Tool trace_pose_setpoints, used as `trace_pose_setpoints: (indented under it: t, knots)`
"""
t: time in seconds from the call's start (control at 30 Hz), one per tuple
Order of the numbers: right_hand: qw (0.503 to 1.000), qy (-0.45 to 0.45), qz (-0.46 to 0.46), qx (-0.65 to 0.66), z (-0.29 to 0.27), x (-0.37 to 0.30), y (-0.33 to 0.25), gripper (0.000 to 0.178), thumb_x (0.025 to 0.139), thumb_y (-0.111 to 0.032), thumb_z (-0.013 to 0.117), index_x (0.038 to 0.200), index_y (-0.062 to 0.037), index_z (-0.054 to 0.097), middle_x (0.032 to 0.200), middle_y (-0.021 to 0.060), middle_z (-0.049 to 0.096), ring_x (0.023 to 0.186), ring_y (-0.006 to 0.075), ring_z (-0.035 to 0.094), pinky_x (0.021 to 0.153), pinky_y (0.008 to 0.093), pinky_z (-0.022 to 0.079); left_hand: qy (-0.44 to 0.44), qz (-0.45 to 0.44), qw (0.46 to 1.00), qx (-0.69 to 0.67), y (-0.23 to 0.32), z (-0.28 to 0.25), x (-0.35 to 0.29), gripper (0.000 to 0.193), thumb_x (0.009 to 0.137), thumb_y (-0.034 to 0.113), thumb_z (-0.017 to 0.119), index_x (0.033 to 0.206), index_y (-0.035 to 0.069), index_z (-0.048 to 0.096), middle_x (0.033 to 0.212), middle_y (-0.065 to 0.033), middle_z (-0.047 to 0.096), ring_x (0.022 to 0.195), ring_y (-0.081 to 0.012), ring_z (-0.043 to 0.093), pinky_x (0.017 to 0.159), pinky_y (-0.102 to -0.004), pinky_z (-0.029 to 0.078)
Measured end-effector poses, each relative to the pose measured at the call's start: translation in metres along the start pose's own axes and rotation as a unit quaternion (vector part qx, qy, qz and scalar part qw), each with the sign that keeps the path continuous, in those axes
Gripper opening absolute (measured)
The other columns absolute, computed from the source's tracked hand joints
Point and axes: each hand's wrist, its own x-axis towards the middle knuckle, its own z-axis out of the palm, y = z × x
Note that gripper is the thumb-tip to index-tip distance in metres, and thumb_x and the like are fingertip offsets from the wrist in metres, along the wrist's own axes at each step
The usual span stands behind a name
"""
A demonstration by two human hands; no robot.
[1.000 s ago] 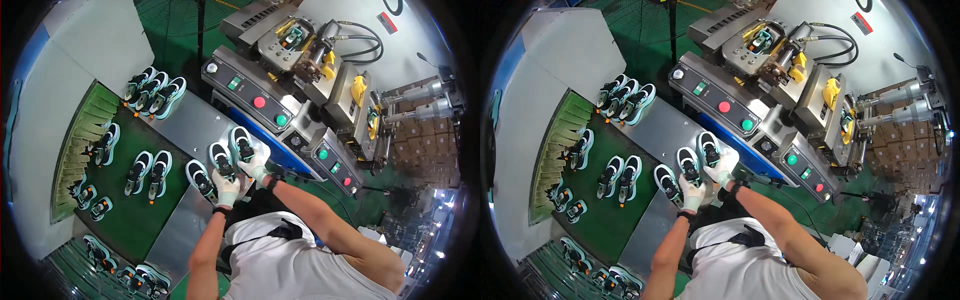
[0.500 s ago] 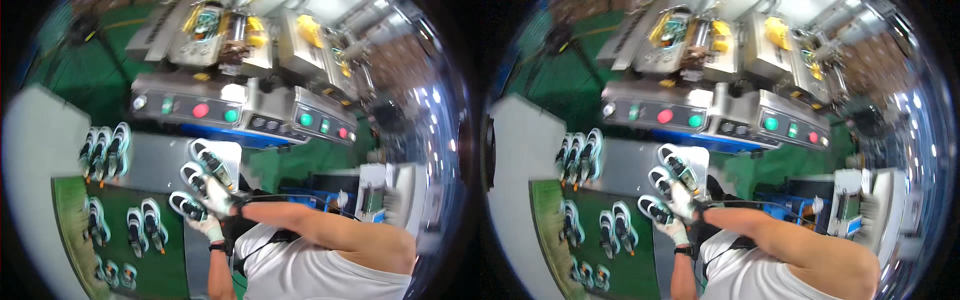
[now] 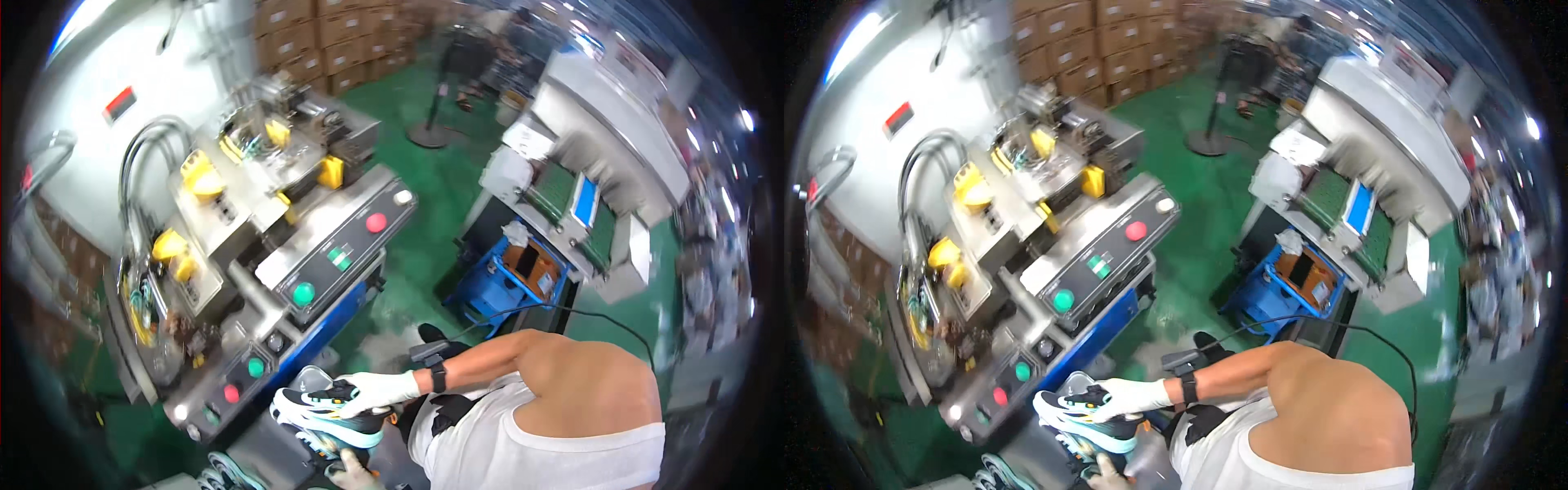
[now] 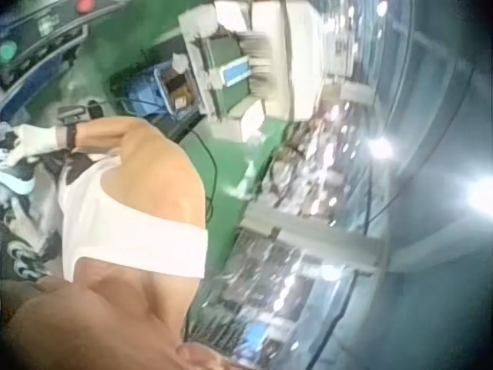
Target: Loading shoes into a pressing machine and placing them onto a conveyor belt in a factory setting.
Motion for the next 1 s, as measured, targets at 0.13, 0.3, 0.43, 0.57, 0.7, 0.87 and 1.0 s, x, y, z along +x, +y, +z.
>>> trace_pose_setpoints:
  t: [0.13, 0.3, 0.43, 0.57, 0.7, 0.87, 1.0]
  knots:
    - [0.977, 0.201, -0.039, 0.058, -0.087, -0.098, -0.015, 0.078, 0.092, -0.031, 0.089, 0.156, -0.0055, 0.052, 0.118, 0.0066, 0.07, 0.069, 0.0079, 0.058, 0.054, 0.0263, 0.046, -0.185, 0.157, 0.967, 0.081, 0.009, 0.101, 0.026, 0.039, 0.098, 0.019, 0.078, 0.122, -0.008, 0.065, 0.113, -0.0175, 0.073, 0.096, -0.0276, 0.069, 0.085, -0.0435, 0.057]
    - [0.839, 0.471, -0.202, 0.181, -0.197, -0.273, 0.003, 0.071, 0.089, -0.03, 0.091, 0.146, -0.003, 0.059, 0.102, 0.005, 0.072, 0.053, 0.0059, 0.053, 0.044, 0.0265, 0.04, -0.408, 0.249, 0.869, 0.128, 0.043, 0.281, -0.01, 0.062, 0.091, 0.0, 0.075, 0.149, -0.008, 0.057, 0.142, -0.0166, 0.068, 0.126, -0.0258, 0.065, 0.112, -0.0395, 0.049]
    - [0.683, 0.652, -0.226, 0.24, -0.265, -0.417, 0.029, 0.071, 0.09, -0.018, 0.089, 0.152, -0.0061, 0.056, 0.095, 0.0044, 0.071, 0.049, 0.0071, 0.053, 0.043, 0.0273, 0.04, -0.575, 0.286, 0.765, 0.046, 0.127, 0.42, -0.144, 0.06, 0.093, 0.002, 0.073, 0.15, -0.007, 0.057, 0.137, -0.0127, 0.067, 0.122, -0.0202, 0.064, 0.108, -0.0344, 0.05]
    - [0.462, 0.863, -0.206, 0.003, -0.33, -0.535, 0.058, 0.079, 0.085, -0.025, 0.089, 0.148, 0.0022, 0.052, 0.125, 0.021, 0.074, 0.116, 0.033, 0.072, 0.103, 0.0416, 0.056, -0.644, 0.397, 0.651, 0.06, 0.171, 0.581, -0.231, 0.068, 0.095, 0.005, 0.077, 0.155, -0.007, 0.048, 0.135, -0.0147, 0.069, 0.122, -0.0223, 0.065, 0.109, -0.036, 0.051]
    - [0.387, 0.913, 0.103, -0.076, -0.414, -0.612, 0.072, 0.085, 0.09, -0.032, 0.083, 0.156, 0.0016, 0.044, 0.14, 0.0331, 0.064, 0.126, 0.0499, 0.066, 0.11, 0.0498, 0.054, -0.594, 0.586, 0.55, 0.036, 0.151, 0.776, -0.303, 0.071, 0.095, 0.016, 0.08, 0.154, -0.009, 0.049, 0.14, -0.0295, 0.067, 0.13, -0.0369, 0.067, 0.113, -0.0425, 0.051]
    - [0.374, 0.92, 0.096, -0.057, -0.56, -0.667, 0.112, 0.08, 0.088, -0.034, 0.08, 0.151, 0.0059, 0.051, 0.14, 0.0343, 0.064, 0.13, 0.0496, 0.063, 0.112, 0.05, 0.052, -0.643, 0.538, 0.542, 0.062, 0.137, 0.916, -0.351, 0.071, 0.1, 0.023, 0.075, 0.157, -0.007, 0.047, 0.151, -0.0325, 0.06, 0.138, -0.0442, 0.061, 0.117, -0.0444, 0.048]
    - [0.22, 0.933, 0.003, -0.285, -0.586, -0.631, 0.083, 0.074, 0.092, -0.023, 0.082, 0.152, 0.0057, 0.05, 0.147, 0.0301, 0.06, 0.137, 0.0452, 0.059, 0.12, 0.0488, 0.046, -0.582, 0.628, 0.514, 0.053, 0.163, 0.892, -0.321, 0.073, 0.101, 0.022, 0.075, 0.16, -0.008, 0.044, 0.156, -0.0322, 0.056, 0.143, -0.0434, 0.057, 0.121, -0.0442, 0.045]
